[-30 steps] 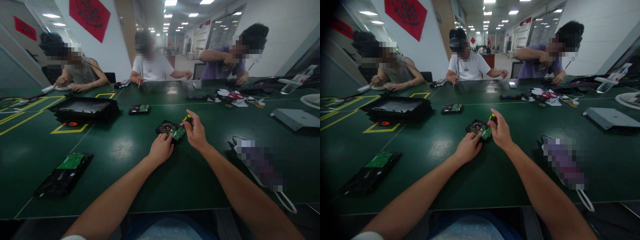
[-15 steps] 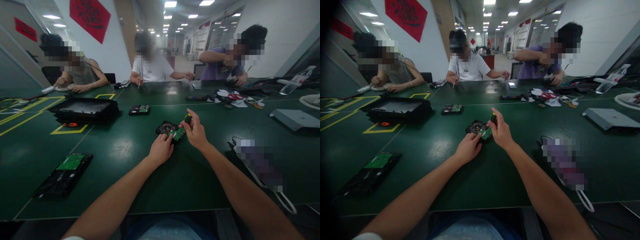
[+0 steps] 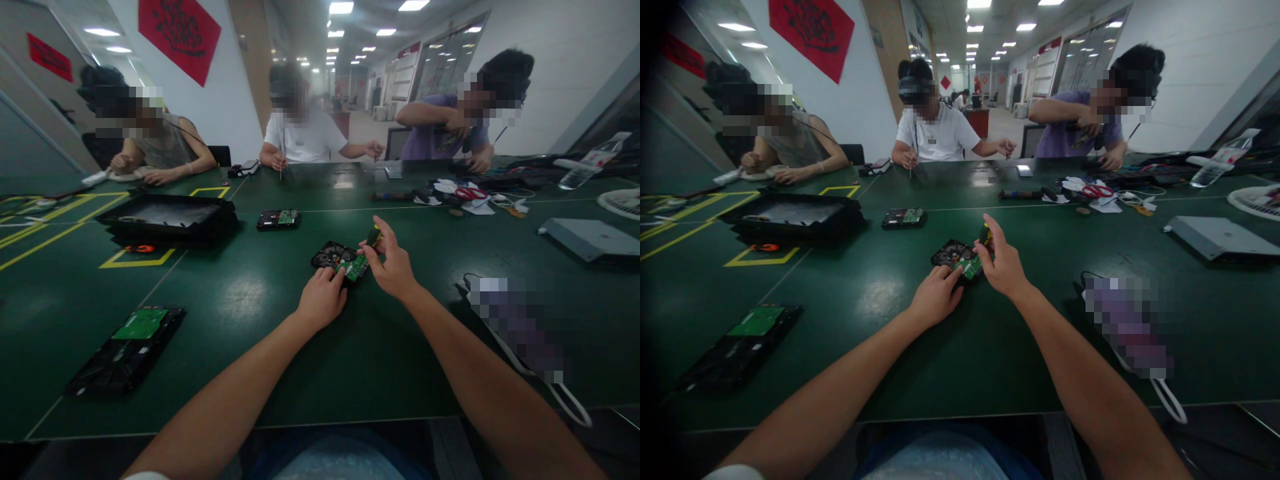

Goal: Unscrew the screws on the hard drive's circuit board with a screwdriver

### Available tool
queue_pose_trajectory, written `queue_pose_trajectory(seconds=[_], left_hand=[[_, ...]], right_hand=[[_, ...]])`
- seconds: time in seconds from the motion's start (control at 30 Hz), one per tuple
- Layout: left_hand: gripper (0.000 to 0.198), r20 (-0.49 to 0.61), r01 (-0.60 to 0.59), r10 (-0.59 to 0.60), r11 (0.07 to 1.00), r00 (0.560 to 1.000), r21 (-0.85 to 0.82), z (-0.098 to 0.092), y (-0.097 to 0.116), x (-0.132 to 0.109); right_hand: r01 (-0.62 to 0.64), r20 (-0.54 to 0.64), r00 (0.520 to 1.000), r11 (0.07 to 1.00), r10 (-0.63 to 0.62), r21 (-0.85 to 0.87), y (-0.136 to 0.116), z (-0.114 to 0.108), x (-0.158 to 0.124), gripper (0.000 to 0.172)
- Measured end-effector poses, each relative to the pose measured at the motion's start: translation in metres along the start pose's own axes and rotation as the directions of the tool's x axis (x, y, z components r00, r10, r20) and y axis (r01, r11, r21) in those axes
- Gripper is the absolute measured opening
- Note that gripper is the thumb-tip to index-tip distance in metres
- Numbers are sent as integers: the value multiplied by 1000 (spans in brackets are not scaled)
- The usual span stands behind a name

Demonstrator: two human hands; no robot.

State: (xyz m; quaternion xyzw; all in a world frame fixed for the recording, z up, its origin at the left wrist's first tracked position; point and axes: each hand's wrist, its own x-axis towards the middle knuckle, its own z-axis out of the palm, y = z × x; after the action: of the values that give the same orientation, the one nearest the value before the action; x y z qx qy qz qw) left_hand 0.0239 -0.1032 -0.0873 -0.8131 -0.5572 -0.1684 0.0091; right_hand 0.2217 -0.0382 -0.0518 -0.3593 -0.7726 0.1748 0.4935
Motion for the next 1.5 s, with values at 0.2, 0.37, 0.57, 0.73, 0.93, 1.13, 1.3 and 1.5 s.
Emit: queue_pose_trajectory(seconds=[0.2,0.37,0.57,0.73,0.93,1.13,1.3,1.5], left_hand=[[54,14,-3,3,1000,1000,8,1,-1,1],[52,9,1,-1,1000,1000,10,-2,1,1],[52,0,-9,9,1000,1000,9,-4,2,0],[52,5,-3,3,1000,1000,16,-1,0,1],[52,5,-1,1,1000,1000,15,0,0,1],[52,9,9,-9,1000,1000,1,0,0,1],[52,9,-2,2,1000,1000,4,0,0,1],[53,13,1,-1,1000,1000,18,-1,0,1]], right_hand=[[27,-57,998,991,-34,-134,6,0,1,66],[64,-49,996,981,-74,-182,1,0,0,66],[44,-2,999,995,-44,-86,1,1,-1,65],[37,-21,999,995,-39,-98,6,2,-1,66],[95,-26,995,979,-101,-181,3,1,0,66],[81,13,997,988,-80,-130,2,-1,0,64],[85,-16,996,978,-90,-188,6,-1,1,64],[112,7,994,970,-113,-216,2,-1,1,66]])
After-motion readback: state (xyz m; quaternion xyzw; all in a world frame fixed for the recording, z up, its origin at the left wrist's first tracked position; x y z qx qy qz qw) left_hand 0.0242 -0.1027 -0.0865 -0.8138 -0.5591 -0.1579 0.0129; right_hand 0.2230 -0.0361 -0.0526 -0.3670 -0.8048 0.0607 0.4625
